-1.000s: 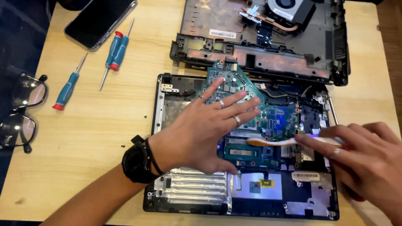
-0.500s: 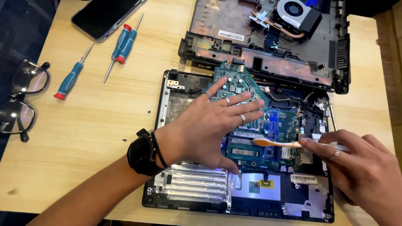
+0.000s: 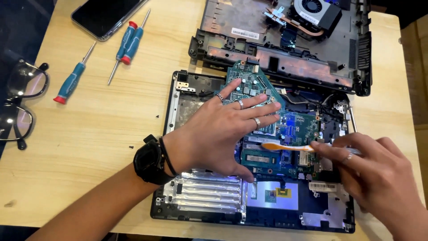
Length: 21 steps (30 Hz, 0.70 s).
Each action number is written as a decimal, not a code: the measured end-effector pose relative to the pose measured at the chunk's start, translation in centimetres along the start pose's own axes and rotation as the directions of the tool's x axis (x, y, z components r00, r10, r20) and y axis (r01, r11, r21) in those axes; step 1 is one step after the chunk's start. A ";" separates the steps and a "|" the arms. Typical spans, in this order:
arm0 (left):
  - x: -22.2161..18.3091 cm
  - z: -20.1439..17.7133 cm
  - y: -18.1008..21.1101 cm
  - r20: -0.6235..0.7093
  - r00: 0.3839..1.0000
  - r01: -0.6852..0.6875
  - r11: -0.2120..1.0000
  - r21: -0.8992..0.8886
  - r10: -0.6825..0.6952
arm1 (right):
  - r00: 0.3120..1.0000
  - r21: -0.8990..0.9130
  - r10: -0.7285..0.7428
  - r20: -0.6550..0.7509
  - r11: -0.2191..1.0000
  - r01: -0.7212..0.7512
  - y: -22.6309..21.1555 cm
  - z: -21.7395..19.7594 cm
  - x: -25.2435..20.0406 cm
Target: Cleaning a laptop motherboard with a toothbrush and securing it to the chassis with screws using a screwdriver.
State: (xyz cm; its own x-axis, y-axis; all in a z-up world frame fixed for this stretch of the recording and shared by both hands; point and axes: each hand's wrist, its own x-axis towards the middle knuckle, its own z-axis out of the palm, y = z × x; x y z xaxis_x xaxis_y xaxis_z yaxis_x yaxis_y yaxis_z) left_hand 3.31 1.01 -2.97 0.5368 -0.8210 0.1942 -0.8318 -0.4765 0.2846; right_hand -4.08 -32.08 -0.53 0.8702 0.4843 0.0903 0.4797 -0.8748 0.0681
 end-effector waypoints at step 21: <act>-0.2 -0.5 0.3 0.002 0.999 0.043 0.996 -0.075 -0.043 | 0.995 0.109 -0.102 0.013 0.989 0.100 -0.5 0.0 2.9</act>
State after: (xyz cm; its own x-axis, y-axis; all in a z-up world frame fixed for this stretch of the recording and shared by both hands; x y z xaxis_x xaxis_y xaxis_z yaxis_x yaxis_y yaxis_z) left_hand 3.05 1.20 -2.47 0.5717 -0.8006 0.1797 -0.7951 -0.4865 0.3620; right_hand -1.81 -30.26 -0.32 0.8181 0.5709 0.0695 0.5738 -0.8184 -0.0318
